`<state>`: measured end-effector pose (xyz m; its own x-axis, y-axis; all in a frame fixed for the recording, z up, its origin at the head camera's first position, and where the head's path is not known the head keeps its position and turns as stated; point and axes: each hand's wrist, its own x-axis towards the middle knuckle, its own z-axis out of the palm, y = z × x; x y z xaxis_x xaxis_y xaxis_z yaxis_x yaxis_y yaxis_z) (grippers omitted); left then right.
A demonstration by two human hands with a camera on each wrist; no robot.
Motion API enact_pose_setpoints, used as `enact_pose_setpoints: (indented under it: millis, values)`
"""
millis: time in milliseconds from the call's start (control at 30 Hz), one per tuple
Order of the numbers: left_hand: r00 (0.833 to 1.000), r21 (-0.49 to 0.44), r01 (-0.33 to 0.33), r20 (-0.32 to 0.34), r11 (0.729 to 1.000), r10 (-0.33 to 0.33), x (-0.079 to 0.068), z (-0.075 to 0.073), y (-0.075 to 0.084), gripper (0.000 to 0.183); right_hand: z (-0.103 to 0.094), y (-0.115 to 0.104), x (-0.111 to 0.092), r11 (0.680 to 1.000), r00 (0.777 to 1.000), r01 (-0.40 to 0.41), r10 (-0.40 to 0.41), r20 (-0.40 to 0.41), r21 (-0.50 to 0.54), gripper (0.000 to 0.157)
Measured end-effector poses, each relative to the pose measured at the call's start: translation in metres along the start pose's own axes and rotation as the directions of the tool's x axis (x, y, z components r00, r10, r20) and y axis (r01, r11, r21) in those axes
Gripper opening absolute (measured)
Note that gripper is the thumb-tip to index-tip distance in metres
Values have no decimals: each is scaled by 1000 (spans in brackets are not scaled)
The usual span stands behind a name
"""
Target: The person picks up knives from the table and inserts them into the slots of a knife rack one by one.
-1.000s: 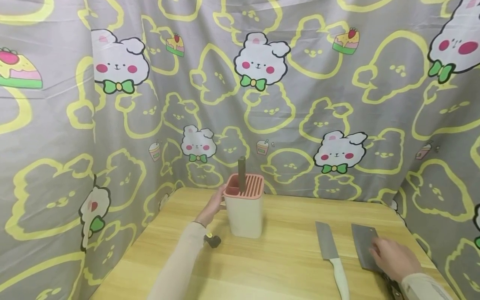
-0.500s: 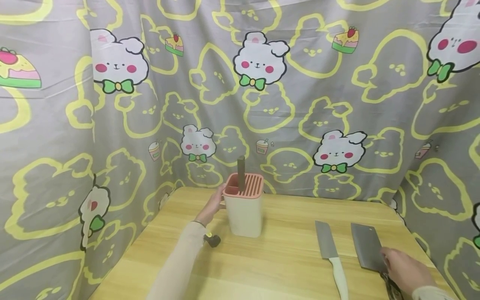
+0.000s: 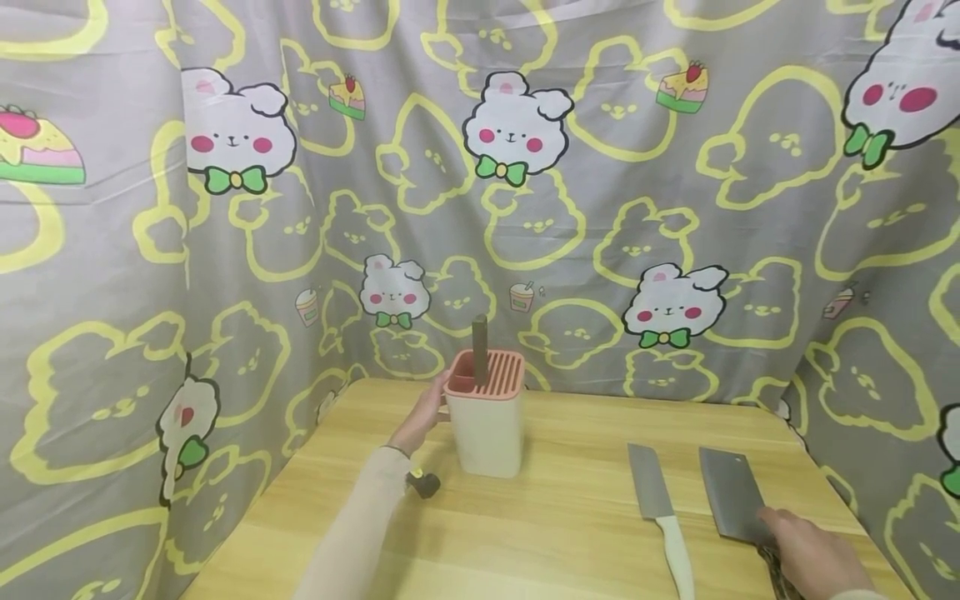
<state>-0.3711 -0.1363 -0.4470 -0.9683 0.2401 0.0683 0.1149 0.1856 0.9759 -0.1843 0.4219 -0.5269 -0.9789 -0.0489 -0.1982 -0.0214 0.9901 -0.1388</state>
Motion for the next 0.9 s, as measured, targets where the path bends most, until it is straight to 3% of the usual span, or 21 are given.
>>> enact_pose_setpoints:
  millis: [233, 667, 900]
  values:
    - [1000, -1, 8, -16, 1000, -8, -1, -1, -3, 64, 2, -7, -2, 999, 999, 37, -38, -36, -34, 40]
    - [1000, 3, 6, -14, 1000, -6, -1, 1, -4, 64, 7, -34, -7, 977, 978, 114, -142, -151, -181, 30]
    - [1000, 0, -5, 0, 1000, 5, -1, 1, -3, 68, 1, -29, -8, 984, 988, 107, -122, -97, -145, 32]
